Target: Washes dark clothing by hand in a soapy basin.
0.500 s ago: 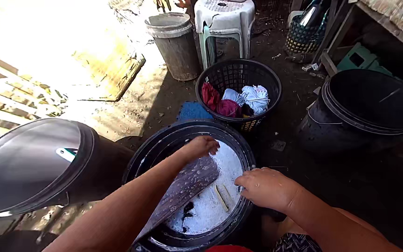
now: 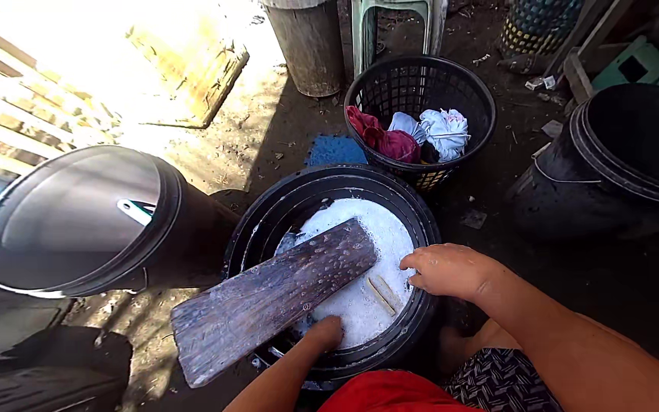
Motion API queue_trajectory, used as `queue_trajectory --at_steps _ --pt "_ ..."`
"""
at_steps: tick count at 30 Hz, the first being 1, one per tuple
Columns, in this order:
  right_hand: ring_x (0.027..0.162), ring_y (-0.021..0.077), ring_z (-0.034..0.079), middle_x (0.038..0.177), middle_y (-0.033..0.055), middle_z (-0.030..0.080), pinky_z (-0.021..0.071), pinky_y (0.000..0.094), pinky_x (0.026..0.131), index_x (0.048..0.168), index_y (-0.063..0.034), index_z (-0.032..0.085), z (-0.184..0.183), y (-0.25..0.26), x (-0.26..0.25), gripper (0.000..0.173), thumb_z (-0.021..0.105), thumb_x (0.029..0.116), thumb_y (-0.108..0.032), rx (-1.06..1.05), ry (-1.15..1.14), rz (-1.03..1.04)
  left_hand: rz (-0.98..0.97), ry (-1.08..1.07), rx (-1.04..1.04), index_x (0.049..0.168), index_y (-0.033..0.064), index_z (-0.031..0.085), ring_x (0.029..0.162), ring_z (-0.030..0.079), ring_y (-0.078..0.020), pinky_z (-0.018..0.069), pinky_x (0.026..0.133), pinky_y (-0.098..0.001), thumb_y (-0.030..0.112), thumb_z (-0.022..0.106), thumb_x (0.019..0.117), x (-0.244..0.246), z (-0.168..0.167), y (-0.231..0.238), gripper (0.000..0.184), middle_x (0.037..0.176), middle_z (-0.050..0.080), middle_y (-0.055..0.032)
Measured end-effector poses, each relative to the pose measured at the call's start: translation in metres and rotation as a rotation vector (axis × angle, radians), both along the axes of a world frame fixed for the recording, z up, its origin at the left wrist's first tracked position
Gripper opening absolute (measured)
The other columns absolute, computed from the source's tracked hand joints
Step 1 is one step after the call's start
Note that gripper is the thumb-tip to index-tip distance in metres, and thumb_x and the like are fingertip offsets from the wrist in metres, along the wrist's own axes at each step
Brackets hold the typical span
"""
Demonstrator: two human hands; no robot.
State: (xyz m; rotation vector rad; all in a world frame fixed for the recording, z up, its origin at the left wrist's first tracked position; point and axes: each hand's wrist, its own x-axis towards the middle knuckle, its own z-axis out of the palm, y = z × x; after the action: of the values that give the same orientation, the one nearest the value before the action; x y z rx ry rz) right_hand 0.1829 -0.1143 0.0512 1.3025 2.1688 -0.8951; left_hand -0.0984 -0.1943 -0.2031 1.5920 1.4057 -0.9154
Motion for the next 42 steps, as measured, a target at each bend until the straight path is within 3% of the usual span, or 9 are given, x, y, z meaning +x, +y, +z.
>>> queue_trajectory --at_steps 5,8,14,20,23,26,30,38,42 --pt "0.134 0.0287 0.056 0.142 0.0103 0.061 0.0442 0.0542 0.109 0.143 -0.0176 0.059 -0.005 0.002 -0.006 0.038 0.052 0.1073 -0.028 -0.017 0.0 0.004 0.477 -0.442 0.042 0.134 -0.002 0.06 0.123 0.059 -0.0311 0.0452 0.107 -0.0495 0.01 0.058 0.0959 -0.011 0.025 -0.008 0.04 0.132 0.062 -0.0221" --pt "0.135 0.0289 0.055 0.143 0.0107 0.06 0.0432 0.0549 0.11 0.144 -0.0176 0.059 -0.007 0.001 -0.007 0.039 0.052 0.1072 -0.028 -0.019 -0.007 0.003 0.798 -0.617 0.054 0.152 0.004 0.041 0.135 0.053 -0.0266 0.045 0.112 -0.0442 0.022 0.062 0.0969 -0.027 0.009 -0.019 0.062 0.15 0.049 -0.0192" --pt "0.136 0.0297 0.054 0.143 0.0114 0.06 0.0422 0.0559 0.111 0.144 -0.0182 0.059 -0.015 0.003 -0.005 0.039 0.052 0.1072 -0.03 -0.045 0.011 -0.035 0.424 -0.06 -0.013 0.144 -0.0017 0.051 0.14 0.048 -0.0389 0.0358 0.115 -0.0588 0.067 0.042 0.101 -0.004 0.006 -0.005 0.082 0.145 0.053 -0.0271" --pt "0.129 0.0354 0.059 0.137 0.0185 0.064 0.0421 0.0577 0.11 0.147 -0.0116 0.055 -0.113 0.013 -0.022 0.045 0.058 0.1051 -0.029 -0.253 0.095 -0.222 0.354 -0.083 0.056 0.139 0.0038 0.054 0.131 0.056 -0.0385 0.0421 0.107 -0.0641 0.029 0.059 0.0973 0.031 -0.018 0.0 0.049 0.138 0.06 -0.0218" --pt "0.13 0.0387 0.058 0.137 0.023 0.062 0.0431 0.0602 0.109 0.149 -0.0074 0.051 -0.18 0.01 -0.053 0.054 0.063 0.1018 -0.031 -0.267 0.087 -0.396 0.623 -0.359 0.041 0.138 -0.0008 0.051 0.124 0.058 -0.0343 0.0463 0.105 -0.0525 0.018 0.062 0.0977 0.025 -0.016 -0.008 0.046 0.134 0.059 -0.0232" --pt "0.135 0.0416 0.053 0.153 0.0273 0.044 0.0441 0.0594 0.11 0.16 -0.0061 0.031 -0.22 -0.005 -0.09 0.078 0.069 0.0961 -0.03 -0.268 0.057 -0.583 0.874 -0.411 0.065 0.147 -0.0002 0.045 0.133 0.054 -0.0351 0.0433 0.111 -0.0519 0.036 0.06 0.1017 -0.001 -0.021 -0.014 0.06 0.143 0.055 -0.0244" --pt "0.144 0.0487 0.038 0.162 0.0259 0.03 0.0419 0.0667 0.109 0.166 -0.0227 0.018 -0.251 -0.024 -0.088 0.094 0.069 0.0887 -0.007 -0.153 0.03 -0.398 0.471 -0.163 -0.062 0.139 0.001 0.056 0.134 0.054 -0.0377 0.0404 0.111 -0.0593 0.059 0.052 0.0999 -0.007 -0.01 -0.007 0.07 0.139 0.058 -0.0246" --pt "0.132 0.0386 0.056 0.14 0.0248 0.059 0.0441 0.061 0.108 0.14 0.0001 0.058 -0.208 0.034 -0.052 0.046 0.061 0.0983 -0.02 -0.231 -0.107 -0.588 0.357 -0.437 0.054 0.13 0.0056 0.06 0.116 0.064 -0.0349 0.0481 0.101 -0.0581 0.02 0.067 0.0918 0.017 0.022 -0.013 0.041 0.121 0.067 -0.0202" --pt "0.134 0.0412 0.054 0.142 0.0266 0.057 0.0419 0.0618 0.111 0.149 -0.0017 0.049 -0.178 0.058 -0.035 0.056 0.065 0.0967 -0.015 -0.062 0.154 -0.867 0.594 -0.635 0.208 0.125 0.0027 0.061 0.105 0.068 -0.025 0.0529 0.096 -0.047 0.016 0.066 0.094 0.028 0.074 0.003 0.034 0.112 0.069 -0.0159"
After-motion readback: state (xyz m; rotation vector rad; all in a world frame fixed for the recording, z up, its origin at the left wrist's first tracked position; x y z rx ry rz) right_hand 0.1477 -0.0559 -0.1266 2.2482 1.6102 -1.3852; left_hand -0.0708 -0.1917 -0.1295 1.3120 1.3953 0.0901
